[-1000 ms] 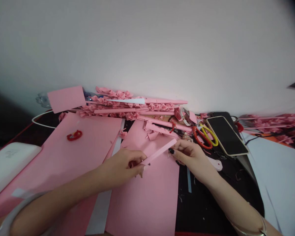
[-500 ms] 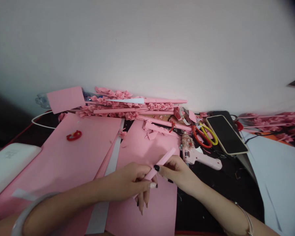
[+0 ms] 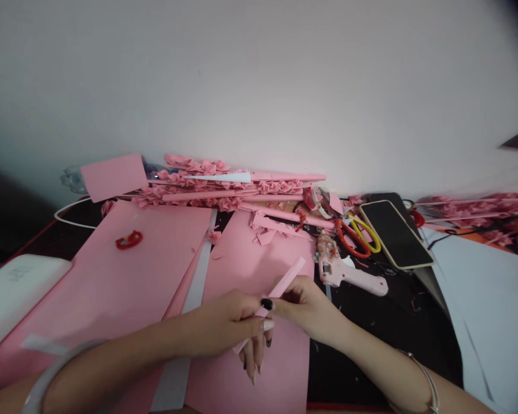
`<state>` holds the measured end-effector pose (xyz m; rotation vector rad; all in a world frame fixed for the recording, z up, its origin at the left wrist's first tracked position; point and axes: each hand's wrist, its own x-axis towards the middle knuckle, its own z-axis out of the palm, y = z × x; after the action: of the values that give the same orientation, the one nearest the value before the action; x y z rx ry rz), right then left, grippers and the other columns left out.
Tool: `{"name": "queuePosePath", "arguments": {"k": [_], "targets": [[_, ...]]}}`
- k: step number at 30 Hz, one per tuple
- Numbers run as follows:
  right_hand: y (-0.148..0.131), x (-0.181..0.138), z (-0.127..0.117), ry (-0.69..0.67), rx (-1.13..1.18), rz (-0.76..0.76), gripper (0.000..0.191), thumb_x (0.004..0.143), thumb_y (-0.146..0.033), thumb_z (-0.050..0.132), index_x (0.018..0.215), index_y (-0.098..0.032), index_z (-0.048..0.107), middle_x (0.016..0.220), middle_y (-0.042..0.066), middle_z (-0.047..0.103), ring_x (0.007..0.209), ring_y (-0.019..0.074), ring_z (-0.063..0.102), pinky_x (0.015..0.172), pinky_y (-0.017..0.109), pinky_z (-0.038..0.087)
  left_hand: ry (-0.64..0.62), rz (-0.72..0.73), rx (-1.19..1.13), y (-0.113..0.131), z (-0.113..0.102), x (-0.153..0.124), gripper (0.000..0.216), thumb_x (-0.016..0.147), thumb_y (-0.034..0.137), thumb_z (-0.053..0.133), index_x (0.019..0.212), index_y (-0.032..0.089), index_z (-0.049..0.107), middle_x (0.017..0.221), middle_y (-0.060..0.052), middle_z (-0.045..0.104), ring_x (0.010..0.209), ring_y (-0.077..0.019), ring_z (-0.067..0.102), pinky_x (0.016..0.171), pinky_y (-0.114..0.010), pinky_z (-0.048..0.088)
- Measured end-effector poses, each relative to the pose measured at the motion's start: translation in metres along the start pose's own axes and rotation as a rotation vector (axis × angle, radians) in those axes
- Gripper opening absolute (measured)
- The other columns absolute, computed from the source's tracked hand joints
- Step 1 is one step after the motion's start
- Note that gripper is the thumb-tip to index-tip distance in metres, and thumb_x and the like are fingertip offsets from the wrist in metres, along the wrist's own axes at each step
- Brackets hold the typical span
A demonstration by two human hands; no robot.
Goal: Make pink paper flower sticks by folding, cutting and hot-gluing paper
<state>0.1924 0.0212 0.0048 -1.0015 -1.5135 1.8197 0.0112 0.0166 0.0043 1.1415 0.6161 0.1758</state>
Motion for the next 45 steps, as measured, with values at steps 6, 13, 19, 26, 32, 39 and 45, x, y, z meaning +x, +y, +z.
{"name": "queuePosePath", "arguments": {"k": [6, 13, 19, 26, 32, 39, 45], "targets": [[0.003, -0.001, -0.003, -0.002, 0.042, -0.026, 0.04, 0.083, -0.047, 0.058, 0.058, -0.016, 0.054, 0.047, -0.008, 0.035, 0.042, 0.0055, 0.027, 0.042, 0.021, 0.022, -0.023, -0.002, -0.032, 0.002, -0.001, -0.001, 0.026, 0.087, 0.037, 0.048, 0.073, 0.016, 0.051, 0.057, -0.002, 0.066, 0.051, -0.0161, 0.066, 0.05, -0.024, 0.051], [0.01, 0.0, -0.009, 0.132, 0.122, 0.034, 0.047, 0.089, -0.046, 0.049, 0.055, -0.014, 0.058, 0.04, -0.006, 0.038, 0.037, 0.0054, 0.026, 0.04, 0.023, 0.017, -0.091, -0.006, -0.077, 0.007, -0.004, -0.004, 0.028, 0.088, 0.036, 0.045, 0.07, 0.016, 0.053, 0.056, -0.002, 0.067, 0.06, -0.0211, 0.07, 0.061, -0.032, 0.054], [0.005, 0.0, -0.006, 0.344, 0.211, 0.037, 0.046, 0.084, -0.045, 0.057, 0.049, -0.015, 0.054, 0.037, -0.005, 0.04, 0.035, 0.0052, 0.028, 0.038, 0.021, 0.017, -0.149, -0.005, -0.163, 0.007, -0.008, -0.006, 0.028, 0.087, 0.03, 0.046, 0.065, 0.015, 0.053, 0.049, -0.003, 0.064, 0.057, -0.023, 0.07, 0.062, -0.035, 0.055], [0.003, 0.002, -0.018, 0.61, 0.231, -0.08, 0.036, 0.083, -0.043, 0.059, 0.059, -0.017, 0.051, 0.045, -0.006, 0.041, 0.037, 0.0049, 0.03, 0.034, 0.018, 0.02, -0.158, -0.002, -0.202, 0.007, -0.01, -0.004, 0.035, 0.087, 0.041, 0.049, 0.064, 0.014, 0.052, 0.048, -0.006, 0.065, 0.05, -0.0212, 0.067, 0.059, -0.034, 0.055], [0.005, -0.001, -0.008, 0.332, 0.277, -0.038, 0.026, 0.08, -0.043, 0.063, 0.079, -0.019, 0.054, 0.051, -0.007, 0.047, 0.037, 0.0047, 0.034, 0.033, 0.016, 0.021, -0.118, -0.016, -0.199, 0.008, -0.008, -0.005, 0.033, 0.087, 0.042, 0.05, 0.068, 0.015, 0.052, 0.049, -0.005, 0.066, 0.054, -0.0216, 0.068, 0.06, -0.034, 0.055], [0.008, -0.004, -0.009, 0.28, 0.177, -0.035, 0.042, 0.088, -0.04, 0.054, 0.054, -0.015, 0.052, 0.042, -0.004, 0.046, 0.034, 0.0036, 0.031, 0.035, 0.02, 0.017, -0.105, -0.002, -0.17, 0.006, -0.008, -0.005, 0.033, 0.09, 0.04, 0.045, 0.069, 0.016, 0.053, 0.052, -0.004, 0.066, 0.056, -0.0227, 0.07, 0.059, -0.033, 0.055], [0.0, -0.003, -0.021, 0.409, 0.069, -0.096, 0.05, 0.089, -0.043, 0.05, 0.049, -0.015, 0.049, 0.037, -0.004, 0.043, 0.031, 0.0033, 0.03, 0.035, 0.02, 0.015, -0.116, 0.021, -0.153, 0.006, -0.01, -0.004, 0.034, 0.091, 0.044, 0.044, 0.074, 0.016, 0.054, 0.054, -0.003, 0.067, 0.057, -0.0204, 0.069, 0.06, -0.032, 0.055]]}}
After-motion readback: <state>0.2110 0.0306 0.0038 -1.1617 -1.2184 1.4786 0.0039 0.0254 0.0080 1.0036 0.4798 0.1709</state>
